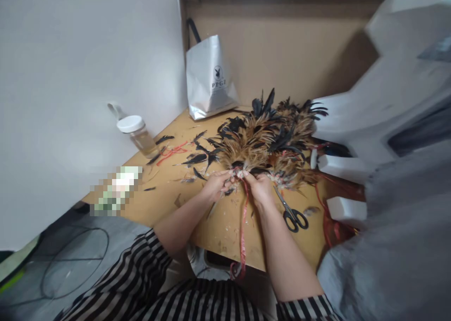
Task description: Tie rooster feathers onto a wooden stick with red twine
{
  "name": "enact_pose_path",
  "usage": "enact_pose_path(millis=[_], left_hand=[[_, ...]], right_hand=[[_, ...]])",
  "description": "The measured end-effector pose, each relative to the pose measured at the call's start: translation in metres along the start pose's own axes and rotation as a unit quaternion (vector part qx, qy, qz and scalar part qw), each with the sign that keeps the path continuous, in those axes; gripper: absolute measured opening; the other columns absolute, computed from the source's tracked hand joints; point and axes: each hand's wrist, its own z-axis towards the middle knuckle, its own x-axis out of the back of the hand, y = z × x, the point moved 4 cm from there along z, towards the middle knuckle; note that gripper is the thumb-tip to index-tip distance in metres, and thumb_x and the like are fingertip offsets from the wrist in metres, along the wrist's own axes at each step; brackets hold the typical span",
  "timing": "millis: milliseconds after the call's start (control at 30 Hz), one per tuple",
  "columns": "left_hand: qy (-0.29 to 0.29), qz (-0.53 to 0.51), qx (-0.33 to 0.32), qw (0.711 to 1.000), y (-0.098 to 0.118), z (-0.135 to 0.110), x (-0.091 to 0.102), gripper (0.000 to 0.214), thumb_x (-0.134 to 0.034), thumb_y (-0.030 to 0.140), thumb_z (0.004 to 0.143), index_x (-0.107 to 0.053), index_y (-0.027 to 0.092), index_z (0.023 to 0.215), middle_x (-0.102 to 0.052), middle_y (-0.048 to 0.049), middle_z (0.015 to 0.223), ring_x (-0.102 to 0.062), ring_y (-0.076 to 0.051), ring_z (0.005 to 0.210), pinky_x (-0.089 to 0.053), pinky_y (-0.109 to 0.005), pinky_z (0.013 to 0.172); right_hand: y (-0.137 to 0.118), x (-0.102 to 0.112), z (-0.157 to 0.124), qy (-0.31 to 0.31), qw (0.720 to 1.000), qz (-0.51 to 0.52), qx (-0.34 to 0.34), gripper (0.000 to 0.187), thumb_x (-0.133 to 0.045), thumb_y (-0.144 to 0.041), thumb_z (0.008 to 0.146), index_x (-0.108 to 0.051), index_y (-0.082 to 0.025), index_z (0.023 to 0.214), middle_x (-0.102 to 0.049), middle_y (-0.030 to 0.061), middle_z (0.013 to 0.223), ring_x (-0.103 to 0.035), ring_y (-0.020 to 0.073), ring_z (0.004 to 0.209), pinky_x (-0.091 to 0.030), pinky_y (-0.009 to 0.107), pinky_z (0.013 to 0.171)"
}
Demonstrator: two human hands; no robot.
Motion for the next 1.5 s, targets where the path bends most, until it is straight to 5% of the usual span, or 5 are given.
enact_pose_path(millis=[267, 500, 833, 1267, 1500], left_hand=[[0.004, 0.012, 0.003, 1.000, 0.001, -0.001, -0.003, 0.032, -0.069, 0.040, 0.064, -0.059, 0.011, 0.072, -0.049, 0.0005, 0.061, -0.027, -0.001, 0.039, -0.009, -0.017, 0.035], [0.014, 0.038, 0.000, 0.999, 0.003, -0.006, -0.010, 0.028, -0.068, 0.036, 0.063, -0.059, 0.011, 0.070, -0.051, 0.0004, 0.059, -0.027, -0.001, 0.038, -0.010, -0.017, 0.034], [0.010, 0.068, -0.037, 0.997, 0.001, -0.009, -0.012, 0.030, -0.061, 0.041, 0.069, -0.056, 0.012, 0.067, -0.055, -0.0023, 0.062, -0.034, -0.003, 0.040, -0.013, -0.017, 0.034], [-0.027, 0.100, -0.059, 0.993, 0.001, -0.008, -0.015, 0.038, -0.066, 0.048, 0.064, -0.057, 0.012, 0.075, -0.048, 0.0045, 0.055, -0.028, -0.001, 0.036, -0.015, -0.017, 0.035], [0.040, 0.065, -0.061, 0.995, 0.005, -0.009, -0.012, 0.045, -0.072, 0.046, 0.056, -0.056, 0.014, 0.084, -0.048, 0.0067, 0.052, -0.030, -0.001, 0.036, -0.019, -0.015, 0.037]], right_hand=[[-0.001, -0.006, 0.002, -0.032, 0.999, 0.041, 0.016, 0.029, -0.070, -0.044, 0.059, -0.068, -0.018, 0.070, -0.069, 0.0057, 0.075, -0.062, 0.0206, 0.073, -0.045, 0.033, 0.071], [0.003, -0.006, 0.003, -0.007, 0.999, 0.046, -0.022, 0.027, -0.076, -0.038, 0.052, -0.066, -0.017, 0.065, -0.067, 0.0020, 0.067, -0.057, 0.0152, 0.060, -0.043, 0.028, 0.064], [0.009, -0.012, 0.004, -0.060, 0.987, 0.133, -0.074, 0.033, -0.080, -0.035, 0.047, -0.061, -0.015, 0.066, -0.064, 0.0008, 0.062, -0.055, 0.0117, 0.054, -0.043, 0.025, 0.056], [0.001, -0.008, 0.002, -0.055, 0.990, 0.092, -0.094, 0.039, -0.076, -0.042, 0.052, -0.046, -0.018, 0.060, -0.043, -0.0073, 0.039, -0.027, 0.0032, 0.032, -0.014, 0.019, 0.034], [0.007, -0.018, 0.000, -0.116, 0.976, 0.143, -0.113, 0.036, -0.074, -0.042, 0.056, -0.049, -0.018, 0.063, -0.045, -0.0081, 0.041, -0.021, 0.0019, 0.031, -0.008, 0.018, 0.034]])
